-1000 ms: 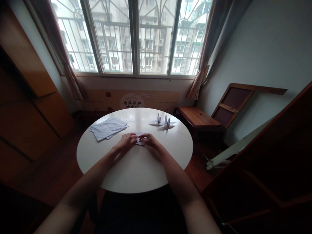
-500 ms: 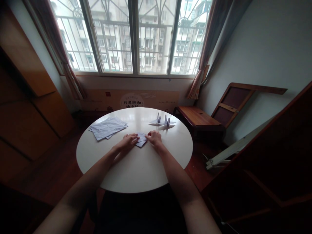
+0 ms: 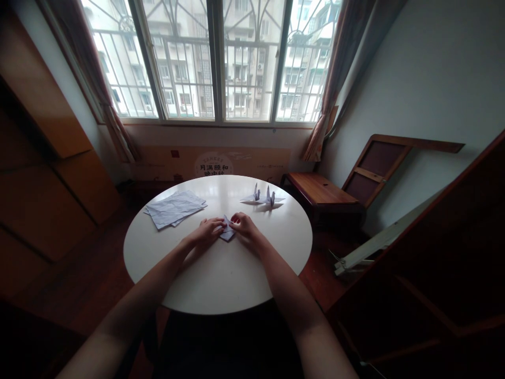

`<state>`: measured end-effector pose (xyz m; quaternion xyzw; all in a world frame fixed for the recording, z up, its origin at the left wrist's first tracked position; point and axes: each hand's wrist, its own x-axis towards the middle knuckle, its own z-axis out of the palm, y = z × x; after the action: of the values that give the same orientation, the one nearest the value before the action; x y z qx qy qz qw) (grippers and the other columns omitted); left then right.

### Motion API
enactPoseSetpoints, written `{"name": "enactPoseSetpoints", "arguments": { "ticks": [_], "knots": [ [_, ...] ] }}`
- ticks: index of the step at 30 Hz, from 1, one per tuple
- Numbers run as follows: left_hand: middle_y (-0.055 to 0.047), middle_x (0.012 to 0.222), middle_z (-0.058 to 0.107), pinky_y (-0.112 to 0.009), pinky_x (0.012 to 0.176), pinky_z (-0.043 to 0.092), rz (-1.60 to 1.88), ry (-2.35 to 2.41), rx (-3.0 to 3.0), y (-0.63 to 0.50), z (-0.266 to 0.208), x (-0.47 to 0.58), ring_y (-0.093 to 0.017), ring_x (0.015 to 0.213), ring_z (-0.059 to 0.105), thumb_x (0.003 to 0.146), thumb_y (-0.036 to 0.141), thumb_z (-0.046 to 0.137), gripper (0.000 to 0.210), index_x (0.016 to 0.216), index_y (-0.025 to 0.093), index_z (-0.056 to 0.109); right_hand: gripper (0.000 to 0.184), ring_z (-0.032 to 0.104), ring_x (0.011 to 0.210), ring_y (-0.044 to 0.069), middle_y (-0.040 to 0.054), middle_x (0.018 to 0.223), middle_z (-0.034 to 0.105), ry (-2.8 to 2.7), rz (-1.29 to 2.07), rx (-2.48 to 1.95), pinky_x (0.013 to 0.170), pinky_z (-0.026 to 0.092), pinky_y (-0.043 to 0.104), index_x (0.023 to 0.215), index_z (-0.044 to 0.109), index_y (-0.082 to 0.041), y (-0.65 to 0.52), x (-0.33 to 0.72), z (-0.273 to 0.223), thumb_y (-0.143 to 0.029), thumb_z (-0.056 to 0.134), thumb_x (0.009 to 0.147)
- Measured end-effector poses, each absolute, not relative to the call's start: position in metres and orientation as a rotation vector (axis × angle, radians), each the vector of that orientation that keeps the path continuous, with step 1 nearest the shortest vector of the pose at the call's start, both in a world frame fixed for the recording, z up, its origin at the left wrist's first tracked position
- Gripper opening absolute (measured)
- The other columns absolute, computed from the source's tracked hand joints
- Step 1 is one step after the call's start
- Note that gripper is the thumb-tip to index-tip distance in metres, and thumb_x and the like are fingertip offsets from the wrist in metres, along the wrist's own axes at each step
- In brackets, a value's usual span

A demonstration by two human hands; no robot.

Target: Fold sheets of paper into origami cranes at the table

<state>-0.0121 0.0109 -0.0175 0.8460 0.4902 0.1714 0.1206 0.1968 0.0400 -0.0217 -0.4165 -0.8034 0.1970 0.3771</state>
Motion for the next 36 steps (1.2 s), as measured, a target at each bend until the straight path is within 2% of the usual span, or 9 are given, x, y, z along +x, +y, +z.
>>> {"name": "enactPoseSetpoints", "arguments": {
  "ticks": [4, 7, 10, 14, 21, 28, 36],
  "knots": [
    [-0.004, 0.135, 0.057, -0.057, 0.111, 0.022, 0.49, 1.431, 2.461, 0.01, -0.015, -0.013, -0.026, 0.128, 0.048, 0.093, 0.04, 0.045, 0.03, 0.117, 0.03, 0.06, 0.018, 0.06, 0.074, 0.015, 0.0061, 0.089, 0.064, -2.13, 0.631, -0.965, 0.068, 0.049, 0.026, 0.085, 0.073, -0.016, 0.038, 0.196, -0.023, -0.03, 0.072, 0.074],
    [-0.005, 0.126, 0.062, -0.053, 0.11, 0.025, 0.489, 1.467, 2.435, 0.01, -0.014, -0.014, -0.025, 0.121, 0.054, 0.092, 0.04, 0.047, 0.036, 0.126, 0.029, 0.053, 0.022, 0.061, 0.076, 0.016, 0.0081, 0.093, 0.065, -2.177, 0.645, -0.941, 0.071, 0.049, 0.028, 0.088, 0.075, -0.017, 0.037, 0.195, -0.022, -0.034, 0.074, 0.074],
    [-0.006, 0.132, 0.059, -0.051, 0.11, 0.026, 0.48, 1.461, 2.463, 0.01, -0.014, -0.013, -0.026, 0.125, 0.051, 0.092, 0.04, 0.046, 0.043, 0.134, 0.029, 0.047, 0.021, 0.063, 0.081, 0.017, 0.0096, 0.095, 0.067, -2.18, 0.672, -0.925, 0.074, 0.049, 0.028, 0.089, 0.076, -0.018, 0.034, 0.194, -0.019, -0.035, 0.07, 0.078],
    [-0.006, 0.141, 0.051, -0.057, 0.111, 0.022, 0.419, 1.451, 2.514, 0.008, -0.013, -0.012, -0.028, 0.134, 0.041, 0.095, 0.044, 0.04, 0.039, 0.129, 0.031, 0.056, 0.023, 0.065, 0.08, 0.018, 0.0103, 0.094, 0.07, -2.191, 0.752, -0.896, 0.073, 0.05, 0.028, 0.087, 0.077, -0.017, 0.03, 0.195, -0.014, -0.036, 0.069, 0.079],
    [-0.007, 0.143, 0.05, -0.057, 0.111, 0.021, 0.401, 1.451, 2.528, 0.008, -0.013, -0.013, -0.027, 0.135, 0.04, 0.096, 0.044, 0.039, 0.039, 0.127, 0.031, 0.059, 0.025, 0.065, 0.081, 0.019, 0.0084, 0.091, 0.072, -2.14, 1.003, -0.837, 0.073, 0.05, 0.029, 0.088, 0.077, -0.016, 0.031, 0.198, -0.014, -0.037, 0.068, 0.078],
    [-0.005, 0.144, 0.049, -0.057, 0.112, 0.02, 0.404, 1.47, 2.504, 0.01, -0.015, -0.012, -0.025, 0.134, 0.041, 0.095, 0.042, 0.042, 0.035, 0.123, 0.031, 0.06, 0.012, 0.06, 0.07, 0.014, 0.0058, 0.083, 0.065, -2.118, 0.679, -1.041, 0.068, 0.048, 0.026, 0.082, 0.077, -0.017, 0.041, 0.196, -0.023, -0.019, 0.068, 0.075],
    [-0.004, 0.142, 0.051, -0.057, 0.111, 0.024, 0.429, 1.445, 2.526, 0.009, -0.013, -0.013, -0.025, 0.133, 0.043, 0.094, 0.039, 0.045, 0.027, 0.112, 0.03, 0.063, 0.014, 0.06, 0.075, 0.015, 0.0059, 0.089, 0.064, -2.249, 0.573, -1.028, 0.073, 0.047, 0.027, 0.088, 0.079, -0.023, 0.044, 0.197, -0.029, -0.024, 0.07, 0.077]
  ]
}}
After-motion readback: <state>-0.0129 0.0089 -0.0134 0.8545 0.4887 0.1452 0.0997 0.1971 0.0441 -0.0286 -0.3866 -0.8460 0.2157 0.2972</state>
